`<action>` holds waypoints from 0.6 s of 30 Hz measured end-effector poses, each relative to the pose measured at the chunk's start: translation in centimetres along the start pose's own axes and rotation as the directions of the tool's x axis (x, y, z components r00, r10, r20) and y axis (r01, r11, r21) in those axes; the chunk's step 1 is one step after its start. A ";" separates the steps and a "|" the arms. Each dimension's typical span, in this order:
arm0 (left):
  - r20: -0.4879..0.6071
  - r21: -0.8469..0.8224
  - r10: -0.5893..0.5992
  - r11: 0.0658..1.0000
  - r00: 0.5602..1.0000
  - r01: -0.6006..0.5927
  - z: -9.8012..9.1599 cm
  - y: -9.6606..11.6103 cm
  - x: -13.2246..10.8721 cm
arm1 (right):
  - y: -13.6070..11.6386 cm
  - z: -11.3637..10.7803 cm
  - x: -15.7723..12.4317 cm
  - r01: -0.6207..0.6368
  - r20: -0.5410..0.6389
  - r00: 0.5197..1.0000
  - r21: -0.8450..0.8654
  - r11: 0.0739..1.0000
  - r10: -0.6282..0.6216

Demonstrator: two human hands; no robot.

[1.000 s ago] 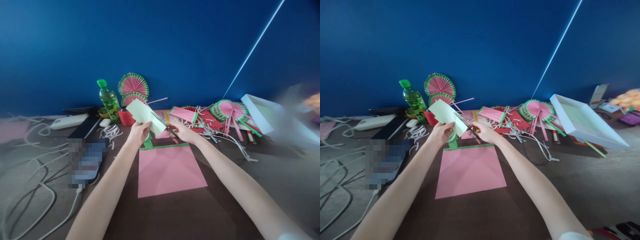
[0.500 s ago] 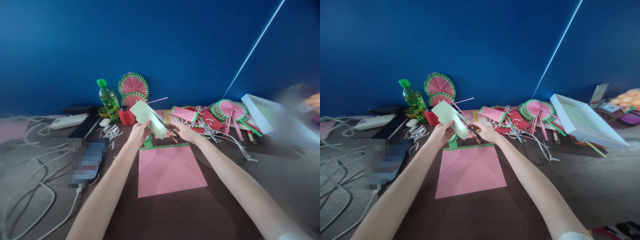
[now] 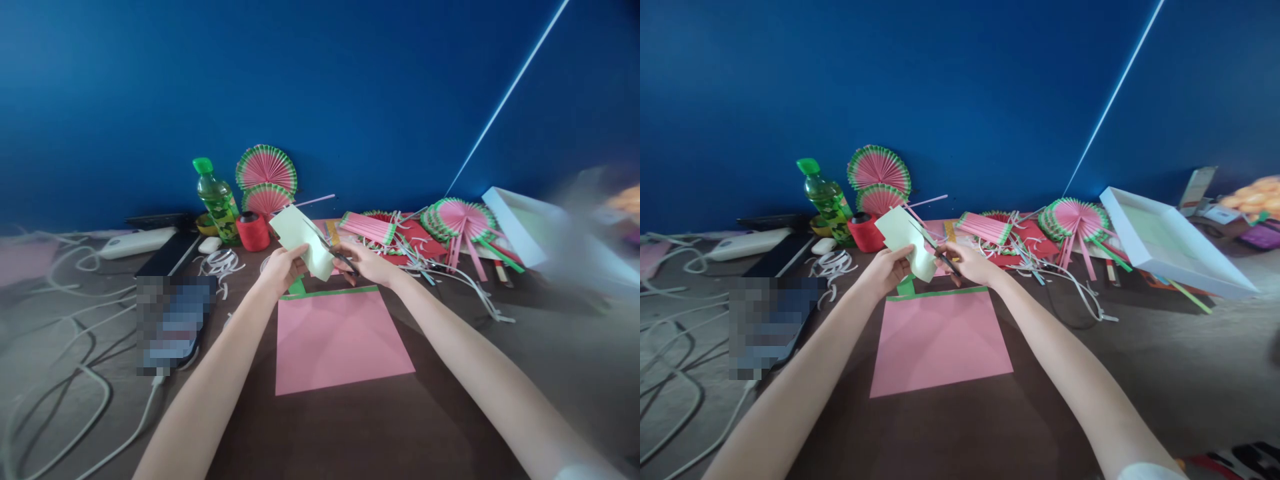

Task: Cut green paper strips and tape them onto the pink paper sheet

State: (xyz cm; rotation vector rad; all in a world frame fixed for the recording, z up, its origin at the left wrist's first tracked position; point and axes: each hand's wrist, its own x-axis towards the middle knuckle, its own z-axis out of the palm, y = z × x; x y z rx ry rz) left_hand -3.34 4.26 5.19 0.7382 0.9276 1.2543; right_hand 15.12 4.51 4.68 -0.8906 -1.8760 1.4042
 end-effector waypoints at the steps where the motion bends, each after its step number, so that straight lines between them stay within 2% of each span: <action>1: 0.003 0.004 -0.005 1.000 1.000 0.005 0.0 0.0 0.0 | 0.0 0.0 0.0 0.000 0.000 1.000 -0.004 1.000 0.000; 11: -0.035 0.012 -0.026 1.000 0.999 0.027 -0.1 0.1 0.2 | -0.1 -0.1 -0.1 -0.018 -0.018 1.000 -0.063 0.998 0.017; 15: -0.114 -0.034 0.045 0.998 0.992 -0.049 -0.1 0.2 0.2 | 0.0 0.0 -0.1 -0.043 -0.017 0.999 -0.031 0.999 0.042; 18: -0.129 -0.033 0.098 0.994 0.987 -0.103 -0.2 0.2 0.3 | 0.0 0.1 0.0 -0.056 0.000 0.998 0.001 0.998 0.056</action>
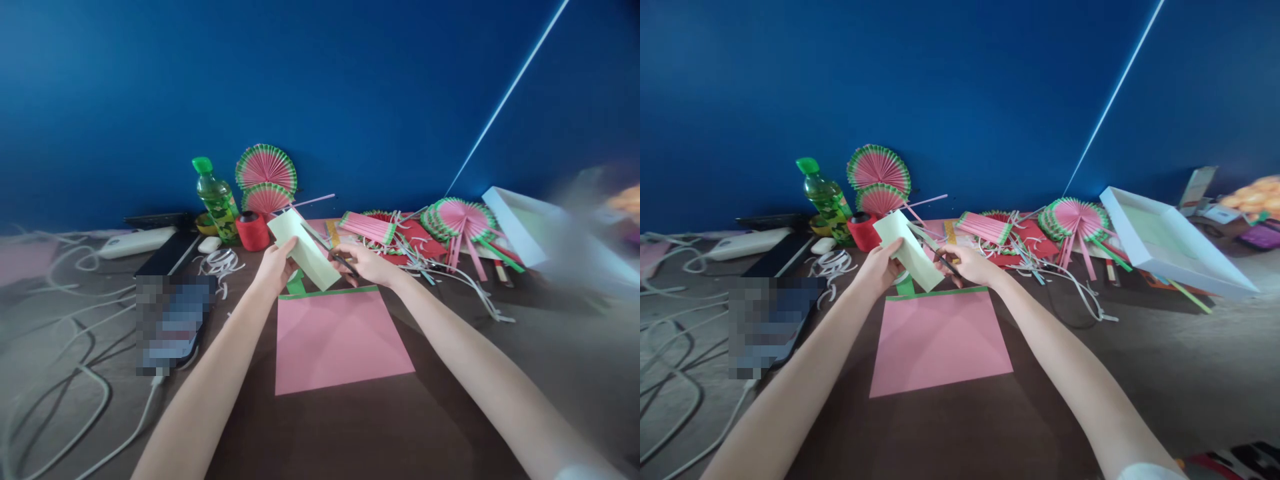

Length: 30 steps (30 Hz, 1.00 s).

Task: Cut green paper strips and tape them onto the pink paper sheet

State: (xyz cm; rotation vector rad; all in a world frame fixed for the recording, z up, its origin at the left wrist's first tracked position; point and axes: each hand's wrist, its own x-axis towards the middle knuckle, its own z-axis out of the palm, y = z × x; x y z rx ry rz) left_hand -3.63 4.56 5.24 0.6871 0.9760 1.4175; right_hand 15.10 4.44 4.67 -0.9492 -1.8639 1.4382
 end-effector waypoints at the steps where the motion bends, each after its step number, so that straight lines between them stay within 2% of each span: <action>1: 0.005 0.011 0.005 1.000 1.000 -0.005 0.0 0.0 0.0 | 0.0 0.0 0.0 0.007 0.007 1.000 0.002 1.000 -0.007; 9: 0.112 0.076 -0.052 0.996 0.992 0.044 0.1 -0.8 -0.2 | 0.5 -0.1 0.2 0.045 -0.001 0.999 0.022 0.999 -0.045; 16: 0.100 0.079 -0.130 0.989 0.987 0.122 0.4 -1.2 -0.5 | 0.4 0.0 0.3 0.091 -0.074 0.993 -0.004 0.996 -0.091; 24: 0.120 0.040 -0.134 0.991 0.984 0.130 0.6 -1.3 -0.4 | 0.8 0.2 0.4 0.069 -0.039 0.997 0.038 0.997 -0.067; 30: 0.119 0.068 -0.155 0.987 0.981 0.147 0.7 -1.2 -0.5 | 0.8 0.2 0.4 0.059 0.013 0.998 0.004 0.998 -0.059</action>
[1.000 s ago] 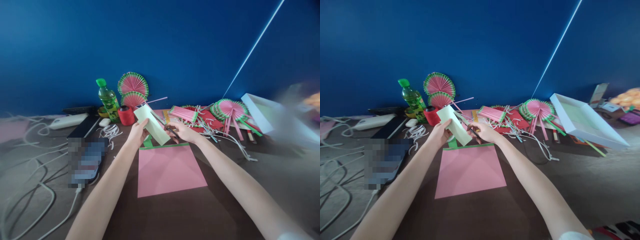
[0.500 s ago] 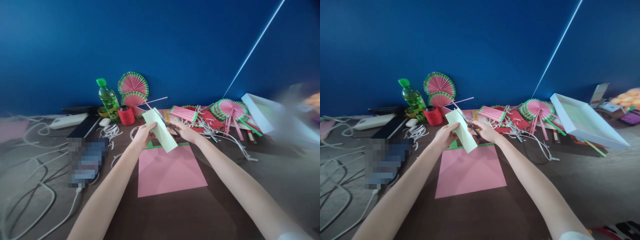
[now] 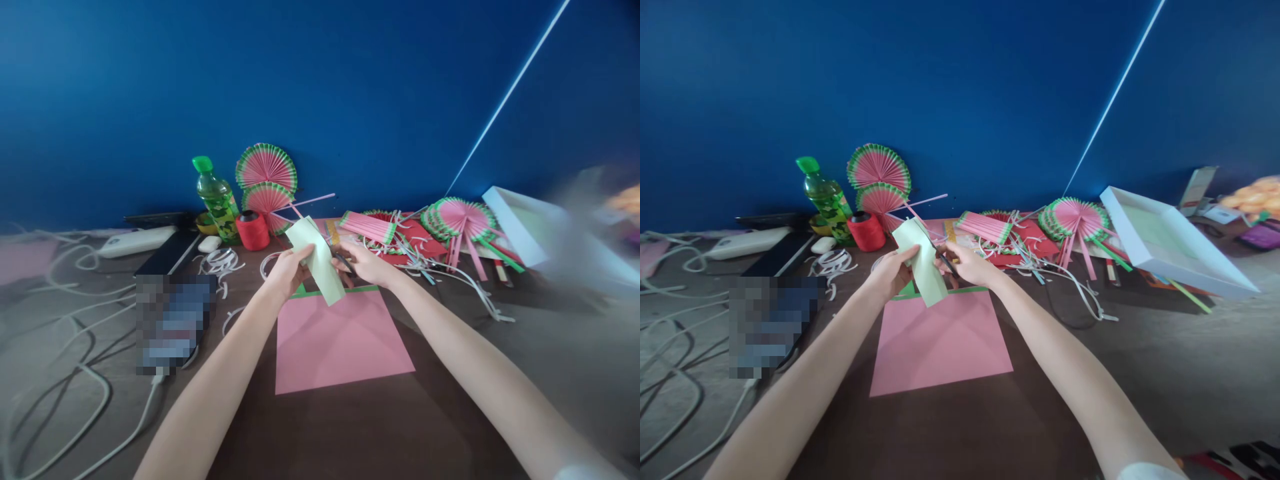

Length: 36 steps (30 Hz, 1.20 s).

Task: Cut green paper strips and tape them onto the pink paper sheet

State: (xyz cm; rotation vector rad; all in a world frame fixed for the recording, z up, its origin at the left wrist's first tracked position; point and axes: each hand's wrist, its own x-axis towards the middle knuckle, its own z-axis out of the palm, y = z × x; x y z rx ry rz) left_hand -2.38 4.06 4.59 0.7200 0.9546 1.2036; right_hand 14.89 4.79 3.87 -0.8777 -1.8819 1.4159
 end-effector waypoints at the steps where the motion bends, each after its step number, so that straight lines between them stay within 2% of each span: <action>1: 0.000 0.002 0.000 1.000 1.000 0.000 0.0 0.0 0.0 | 0.0 0.0 0.0 -0.003 0.001 1.000 -0.001 1.000 0.003; 13: 0.011 0.048 -0.054 0.997 0.998 0.053 0.4 -0.1 -0.4 | -0.8 0.2 -0.3 -0.073 -0.045 0.996 0.046 0.996 0.076; 21: -0.031 0.085 -0.046 0.995 0.998 0.049 0.7 0.0 -0.9 | -0.9 0.0 -0.3 -0.037 -0.070 0.997 0.092 0.995 0.043; 36: -0.001 0.103 -0.075 0.992 0.997 0.074 0.7 -0.4 -0.8 | -0.9 0.3 -0.1 -0.018 -0.116 0.993 0.124 0.992 0.033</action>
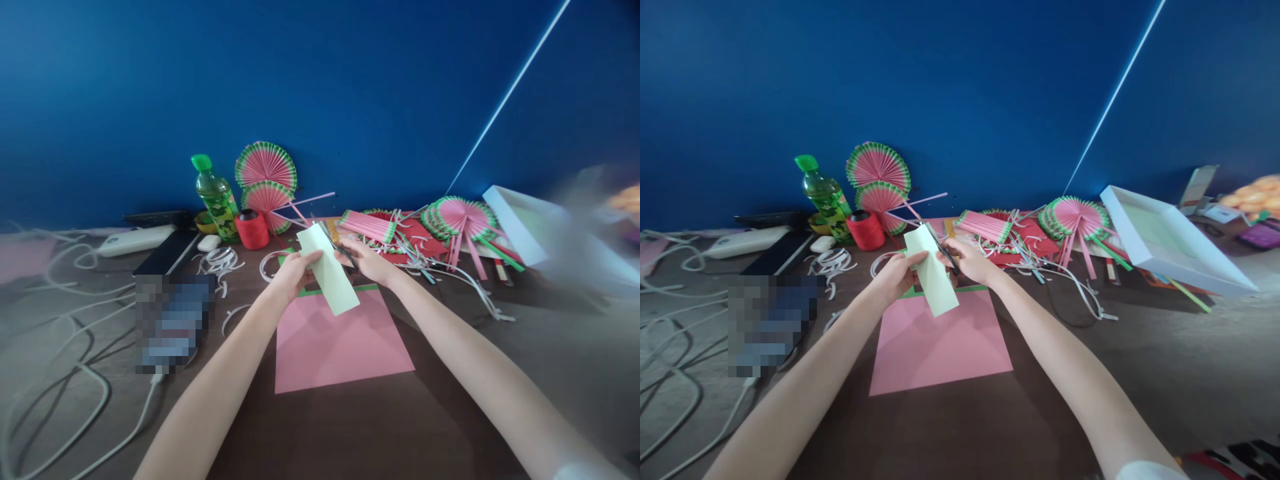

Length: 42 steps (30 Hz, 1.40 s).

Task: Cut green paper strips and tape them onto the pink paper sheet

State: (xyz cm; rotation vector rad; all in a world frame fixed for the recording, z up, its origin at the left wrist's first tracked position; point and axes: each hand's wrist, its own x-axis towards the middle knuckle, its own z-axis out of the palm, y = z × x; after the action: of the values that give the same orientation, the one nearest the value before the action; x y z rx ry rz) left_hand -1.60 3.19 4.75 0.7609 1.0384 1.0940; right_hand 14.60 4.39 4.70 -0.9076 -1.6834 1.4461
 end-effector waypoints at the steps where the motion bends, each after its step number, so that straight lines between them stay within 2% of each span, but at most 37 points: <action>1: 0.000 0.004 -0.004 1.000 1.000 0.004 0.0 0.0 0.0 | 0.0 0.0 0.0 -0.008 -0.005 1.000 -0.006 1.000 0.007; 6: 0.013 0.008 -0.016 1.000 1.000 0.016 -0.1 -0.1 0.1 | 0.0 -0.1 0.0 0.010 -0.028 1.000 -0.081 0.997 -0.012; 9: 0.012 0.009 -0.021 1.000 1.000 0.020 -0.3 0.1 0.1 | -0.1 -0.2 -0.2 -0.020 -0.012 1.000 -0.064 0.998 0.019; 15: -0.038 -0.065 0.051 0.996 0.998 -0.053 -1.3 1.0 0.6 | -0.5 -0.5 -0.2 0.006 -0.045 0.999 -0.038 0.999 -0.008; 18: -0.045 -0.084 0.061 0.994 0.997 -0.065 -1.7 1.3 1.0 | -0.2 -0.6 0.0 0.076 -0.103 0.991 -0.054 0.996 -0.081; 23: -0.120 -0.131 0.047 0.989 0.992 -0.063 -1.6 1.0 1.4 | 0.0 -0.2 0.3 0.197 -0.248 0.939 -0.175 0.965 -0.237; 25: -0.094 -0.182 0.055 0.981 0.994 -0.071 -1.3 0.8 1.4 | -0.1 0.0 0.3 0.227 -0.235 0.930 -0.241 0.944 -0.283; 28: -0.038 -0.280 0.072 0.957 0.997 -0.080 -0.5 0.9 1.0 | 0.0 0.6 0.2 0.279 -0.143 0.928 -0.349 0.895 -0.344; 31: -0.021 -0.323 0.007 0.946 1.000 -0.014 0.0 1.3 0.6 | 0.1 1.2 0.0 0.321 -0.079 0.919 -0.420 0.849 -0.387; 33: 0.025 -0.324 -0.011 0.946 1.000 0.019 0.1 1.5 0.3 | 0.1 1.4 0.0 0.309 -0.113 0.917 -0.409 0.859 -0.384; 37: 0.176 -0.308 0.068 0.951 0.982 -0.011 -0.4 1.8 0.1 | -0.1 1.3 0.1 0.272 -0.226 0.914 -0.278 0.921 -0.338; 42: 0.225 -0.308 0.140 0.949 0.964 -0.066 -1.0 1.9 -0.1 | -0.1 0.7 0.4 0.119 -0.304 0.944 -0.038 0.992 -0.125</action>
State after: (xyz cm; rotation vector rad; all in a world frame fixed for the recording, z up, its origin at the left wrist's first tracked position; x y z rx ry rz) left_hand -3.19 3.71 6.12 0.6900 0.6114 1.1814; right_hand 13.74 4.37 4.79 -0.9656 -1.4952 1.1423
